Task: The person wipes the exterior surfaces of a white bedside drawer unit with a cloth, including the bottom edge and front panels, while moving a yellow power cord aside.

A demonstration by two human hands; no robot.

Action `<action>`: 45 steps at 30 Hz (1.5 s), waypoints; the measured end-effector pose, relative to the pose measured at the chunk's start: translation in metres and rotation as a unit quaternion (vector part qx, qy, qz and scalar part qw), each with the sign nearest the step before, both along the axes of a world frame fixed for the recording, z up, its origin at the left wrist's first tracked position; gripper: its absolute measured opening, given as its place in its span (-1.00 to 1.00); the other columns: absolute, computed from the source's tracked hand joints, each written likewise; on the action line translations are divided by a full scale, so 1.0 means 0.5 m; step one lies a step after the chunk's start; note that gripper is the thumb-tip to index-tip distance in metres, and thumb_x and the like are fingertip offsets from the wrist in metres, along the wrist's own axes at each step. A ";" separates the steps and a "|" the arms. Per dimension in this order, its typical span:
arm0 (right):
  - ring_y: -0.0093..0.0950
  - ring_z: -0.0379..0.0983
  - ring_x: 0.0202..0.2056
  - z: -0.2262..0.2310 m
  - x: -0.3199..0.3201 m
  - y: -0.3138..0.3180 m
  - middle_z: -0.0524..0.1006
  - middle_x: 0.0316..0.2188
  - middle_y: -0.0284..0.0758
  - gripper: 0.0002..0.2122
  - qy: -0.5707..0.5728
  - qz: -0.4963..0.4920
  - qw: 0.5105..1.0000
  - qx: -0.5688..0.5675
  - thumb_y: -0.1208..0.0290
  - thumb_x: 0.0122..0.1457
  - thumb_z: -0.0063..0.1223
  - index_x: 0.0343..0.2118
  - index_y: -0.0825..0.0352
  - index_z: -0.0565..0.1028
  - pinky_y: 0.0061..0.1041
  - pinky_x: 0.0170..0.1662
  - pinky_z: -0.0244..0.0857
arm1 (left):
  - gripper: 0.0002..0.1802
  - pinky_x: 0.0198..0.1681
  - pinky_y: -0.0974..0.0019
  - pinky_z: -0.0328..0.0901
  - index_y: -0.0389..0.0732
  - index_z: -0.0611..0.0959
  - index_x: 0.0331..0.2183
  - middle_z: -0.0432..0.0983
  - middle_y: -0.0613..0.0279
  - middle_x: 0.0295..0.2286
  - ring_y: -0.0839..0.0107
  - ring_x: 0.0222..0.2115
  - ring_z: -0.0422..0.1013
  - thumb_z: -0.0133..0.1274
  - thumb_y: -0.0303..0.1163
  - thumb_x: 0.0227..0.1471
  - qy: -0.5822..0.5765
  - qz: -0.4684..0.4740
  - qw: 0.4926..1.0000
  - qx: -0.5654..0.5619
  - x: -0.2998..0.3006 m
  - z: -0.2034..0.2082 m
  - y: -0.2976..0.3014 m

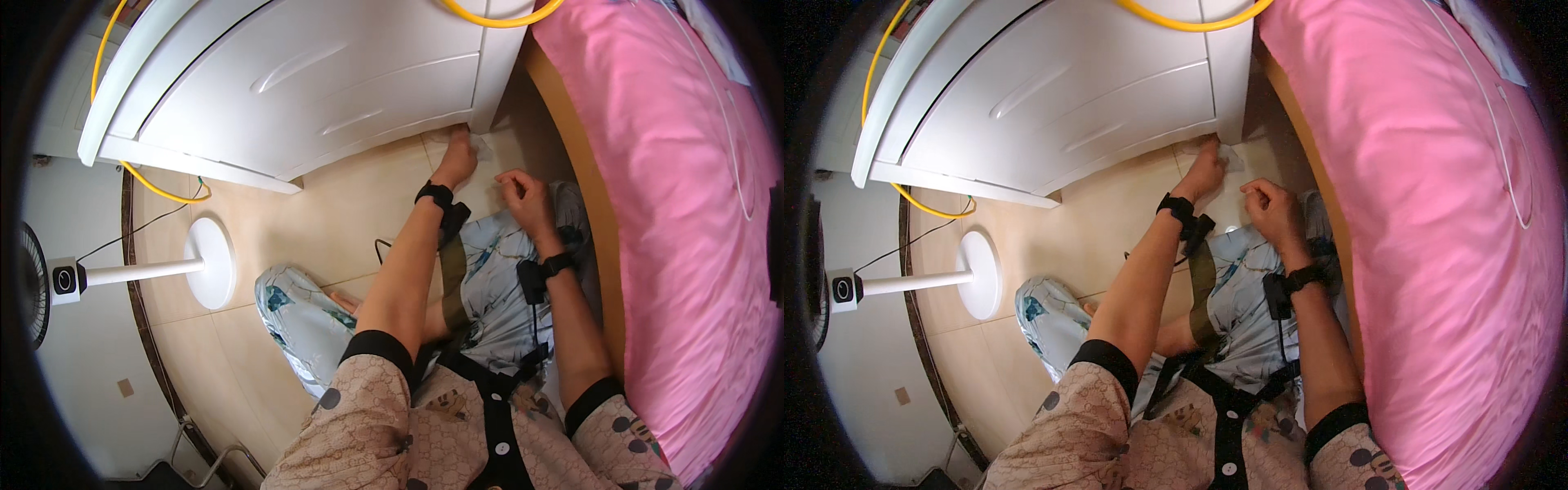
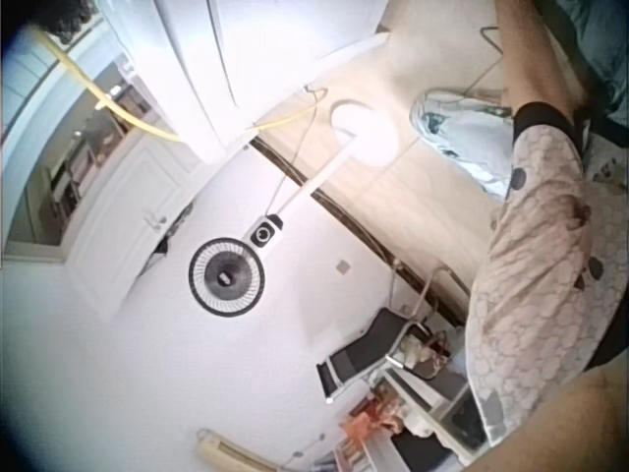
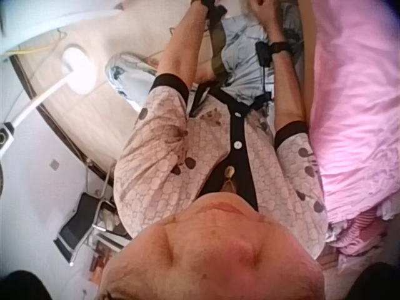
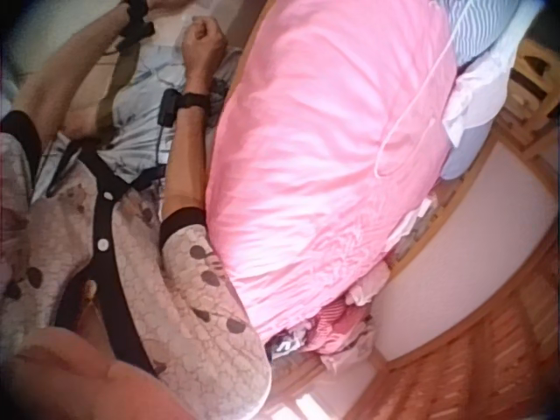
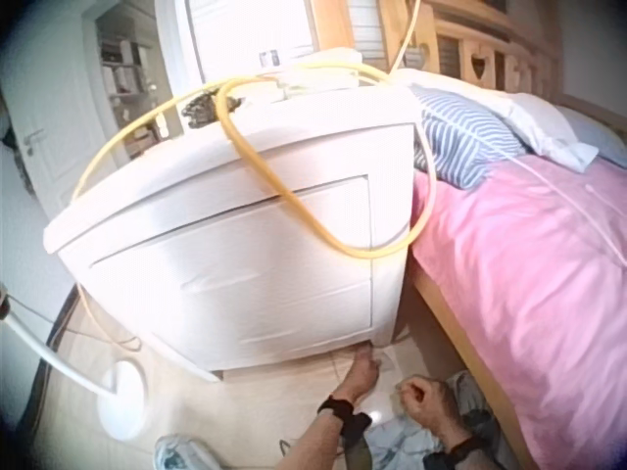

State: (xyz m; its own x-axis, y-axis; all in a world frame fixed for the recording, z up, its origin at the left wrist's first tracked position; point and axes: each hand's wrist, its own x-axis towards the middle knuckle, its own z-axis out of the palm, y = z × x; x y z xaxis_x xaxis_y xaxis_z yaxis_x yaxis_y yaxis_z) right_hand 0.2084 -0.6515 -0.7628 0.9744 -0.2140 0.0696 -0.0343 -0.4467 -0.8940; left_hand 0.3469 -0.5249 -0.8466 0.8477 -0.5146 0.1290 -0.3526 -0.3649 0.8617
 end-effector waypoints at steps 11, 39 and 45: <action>-0.52 0.37 -0.64 -0.003 0.002 0.001 0.45 -0.68 -0.22 -0.88 -0.037 -0.025 0.999 0.016 0.45 0.04 -0.03 -0.45 0.36 0.52 -0.56 -0.55 0.20 | -0.68 -0.28 0.44 0.30 -0.39 0.42 -0.13 0.41 0.13 -0.25 0.37 -0.34 0.36 -0.20 -0.64 0.01 0.326 0.094 0.874 -0.348 0.001 0.067 0.034; -0.58 0.32 -0.65 -0.016 0.003 0.004 0.43 -0.70 -0.26 -0.88 -0.040 -0.002 0.999 0.014 0.46 0.03 -0.02 -0.43 0.36 0.52 -0.58 -0.56 0.17 | -0.64 -0.46 0.53 0.15 -0.38 0.59 -0.40 0.40 0.36 -0.60 0.60 -0.53 0.25 -0.06 -0.23 0.06 0.102 0.107 0.986 -0.074 -0.040 0.172 0.055; -0.59 0.33 -0.64 -0.025 0.003 -0.008 0.43 -0.69 -0.32 -0.87 -0.046 -0.001 0.998 0.032 0.46 0.05 -0.06 -0.43 0.37 0.52 -0.58 -0.54 0.18 | -0.63 -0.35 0.53 0.23 -0.31 0.62 -0.32 0.54 0.27 -0.48 0.58 -0.46 0.36 0.00 -0.18 0.03 0.166 0.143 0.974 -0.059 -0.029 0.166 0.144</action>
State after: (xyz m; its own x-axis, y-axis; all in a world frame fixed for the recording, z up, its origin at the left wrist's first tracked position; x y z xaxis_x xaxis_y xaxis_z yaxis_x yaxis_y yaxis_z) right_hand 0.2096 -0.6554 -0.7754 0.9639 -0.2237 0.1442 0.0476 -0.3882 -0.9203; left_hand 0.3324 -0.4528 -0.7635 0.9591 -0.2503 -0.1318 0.0531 -0.2983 0.9530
